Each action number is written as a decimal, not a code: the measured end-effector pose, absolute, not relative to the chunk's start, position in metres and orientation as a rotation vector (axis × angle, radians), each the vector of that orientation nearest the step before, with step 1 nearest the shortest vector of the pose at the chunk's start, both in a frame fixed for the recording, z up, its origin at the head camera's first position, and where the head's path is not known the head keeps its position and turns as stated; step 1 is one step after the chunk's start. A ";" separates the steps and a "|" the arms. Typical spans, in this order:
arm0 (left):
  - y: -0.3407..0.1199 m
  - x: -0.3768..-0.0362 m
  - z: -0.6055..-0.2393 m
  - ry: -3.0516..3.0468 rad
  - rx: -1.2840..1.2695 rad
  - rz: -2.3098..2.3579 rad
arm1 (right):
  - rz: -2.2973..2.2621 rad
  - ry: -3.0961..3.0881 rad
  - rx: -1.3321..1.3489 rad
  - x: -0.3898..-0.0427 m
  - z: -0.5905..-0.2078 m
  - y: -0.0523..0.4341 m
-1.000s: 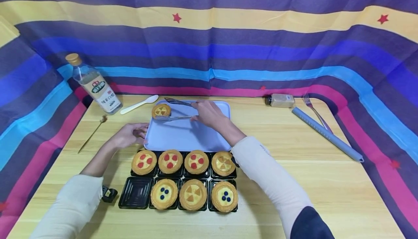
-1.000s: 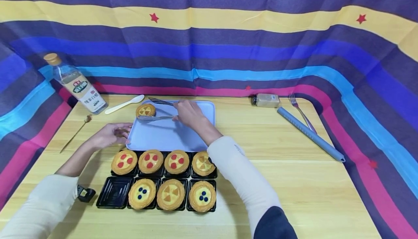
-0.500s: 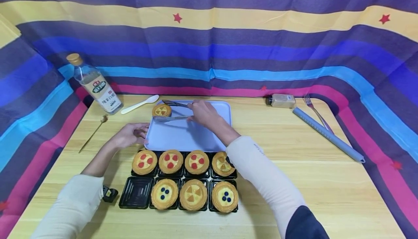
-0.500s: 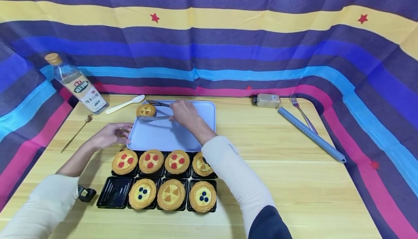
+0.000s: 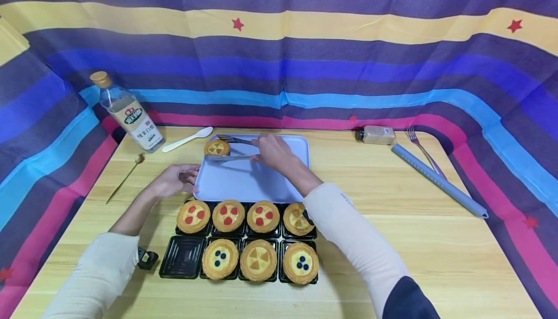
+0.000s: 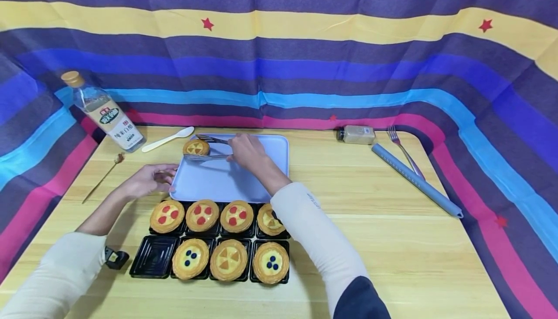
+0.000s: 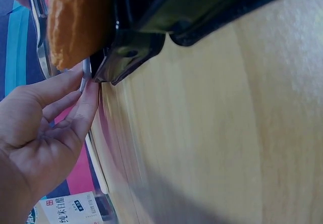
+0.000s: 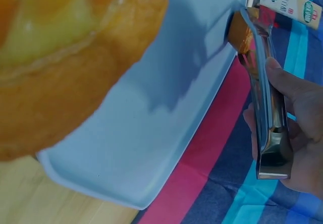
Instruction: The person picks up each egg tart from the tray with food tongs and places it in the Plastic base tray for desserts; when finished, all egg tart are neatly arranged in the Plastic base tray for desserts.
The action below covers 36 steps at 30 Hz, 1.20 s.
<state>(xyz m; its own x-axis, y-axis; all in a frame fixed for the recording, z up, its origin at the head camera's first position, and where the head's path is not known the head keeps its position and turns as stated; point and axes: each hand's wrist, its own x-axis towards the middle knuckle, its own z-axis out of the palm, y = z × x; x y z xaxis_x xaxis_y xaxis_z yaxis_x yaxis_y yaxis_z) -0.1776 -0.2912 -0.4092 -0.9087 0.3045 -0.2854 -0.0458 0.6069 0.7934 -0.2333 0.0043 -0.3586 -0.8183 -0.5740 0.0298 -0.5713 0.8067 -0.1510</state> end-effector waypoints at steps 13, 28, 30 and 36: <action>-0.292 -0.177 -0.412 2.433 0.200 1.236 | -0.318 3.006 -0.999 -0.221 -0.356 0.022; -0.292 -0.175 -0.412 2.431 0.201 1.247 | -0.477 3.022 -1.183 -0.185 -0.338 0.053; -0.293 -0.176 -0.412 2.435 0.203 1.239 | -0.495 3.020 -1.237 -0.177 -0.335 0.057; -0.293 -0.176 -0.409 2.452 0.217 1.217 | -0.537 2.992 -1.401 -0.151 -0.330 0.067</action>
